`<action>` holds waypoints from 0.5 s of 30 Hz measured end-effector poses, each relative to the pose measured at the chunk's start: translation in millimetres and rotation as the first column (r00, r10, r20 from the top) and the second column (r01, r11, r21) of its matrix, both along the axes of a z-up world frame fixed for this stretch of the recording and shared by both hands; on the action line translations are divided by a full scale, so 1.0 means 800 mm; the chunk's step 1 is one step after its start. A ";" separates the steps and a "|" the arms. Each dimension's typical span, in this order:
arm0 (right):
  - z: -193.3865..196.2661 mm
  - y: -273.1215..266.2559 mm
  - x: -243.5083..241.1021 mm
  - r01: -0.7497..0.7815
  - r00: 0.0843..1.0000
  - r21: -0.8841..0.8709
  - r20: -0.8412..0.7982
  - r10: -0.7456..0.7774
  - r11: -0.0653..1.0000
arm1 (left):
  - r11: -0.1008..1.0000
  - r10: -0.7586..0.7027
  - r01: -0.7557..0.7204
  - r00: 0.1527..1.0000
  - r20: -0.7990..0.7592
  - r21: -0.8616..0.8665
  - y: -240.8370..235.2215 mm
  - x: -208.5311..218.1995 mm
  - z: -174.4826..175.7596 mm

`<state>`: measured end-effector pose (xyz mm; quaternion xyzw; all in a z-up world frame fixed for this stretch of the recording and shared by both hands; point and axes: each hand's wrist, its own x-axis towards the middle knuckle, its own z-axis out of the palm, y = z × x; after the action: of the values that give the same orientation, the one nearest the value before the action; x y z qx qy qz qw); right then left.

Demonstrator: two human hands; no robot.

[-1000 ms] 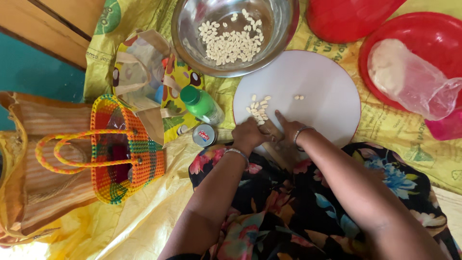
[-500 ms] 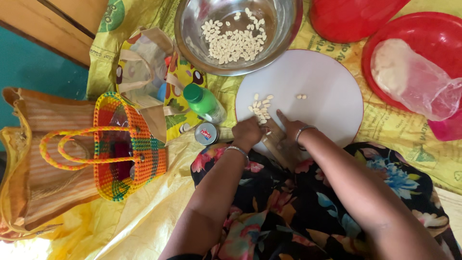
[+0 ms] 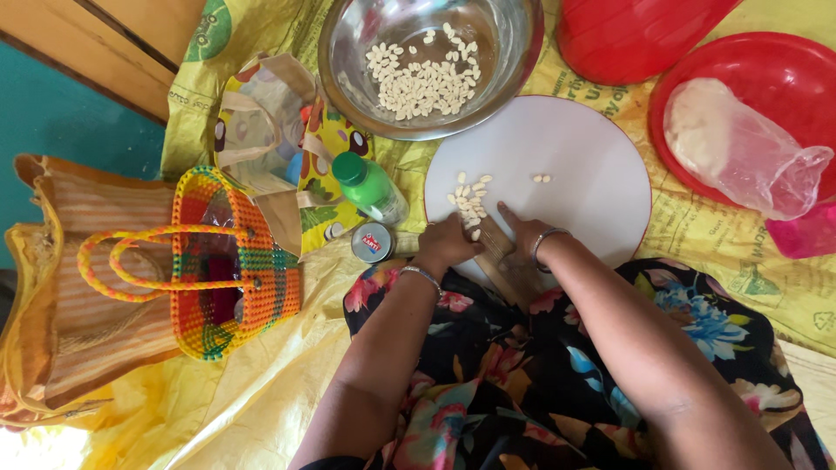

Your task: The person peels garlic cloves using a wooden garlic peeler on a white plate. They repeatedly rub the cloves against the peeler and transfer the peeled garlic into a metal bowl. The person also handles a plastic bag containing dough and a green bottle.

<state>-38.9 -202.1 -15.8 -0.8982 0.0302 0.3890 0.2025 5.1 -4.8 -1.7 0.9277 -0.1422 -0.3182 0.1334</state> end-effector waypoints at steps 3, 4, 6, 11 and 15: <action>-0.002 -0.003 -0.002 0.010 1.000 0.011 0.003 -0.010 1.000 | 0.993 0.109 -0.107 0.993 0.048 -0.043 -0.005 0.001 -0.010; -0.004 -0.006 -0.003 0.008 1.000 0.018 0.008 -0.008 1.000 | 0.993 0.116 -0.114 0.992 0.052 -0.043 -0.005 0.001 -0.015; -0.010 -0.011 -0.003 0.028 0.997 0.045 0.076 -0.031 0.999 | 0.991 0.131 -0.128 0.990 0.058 -0.043 -0.003 0.003 -0.028; -0.020 -0.040 0.001 0.204 0.746 0.029 0.643 -0.174 0.979 | 0.993 0.105 -0.102 0.992 0.068 -0.052 -0.002 0.006 -0.043; -0.025 -0.051 0.002 0.318 0.772 -0.021 0.586 -0.247 0.948 | 0.995 0.099 -0.097 0.993 0.060 -0.039 0.000 0.007 -0.045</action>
<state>-37.0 -242.9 -35.6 -0.9689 0.1253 0.0616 0.2044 10.9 -5.1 -37.3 0.9404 -0.1064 -0.2800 0.1610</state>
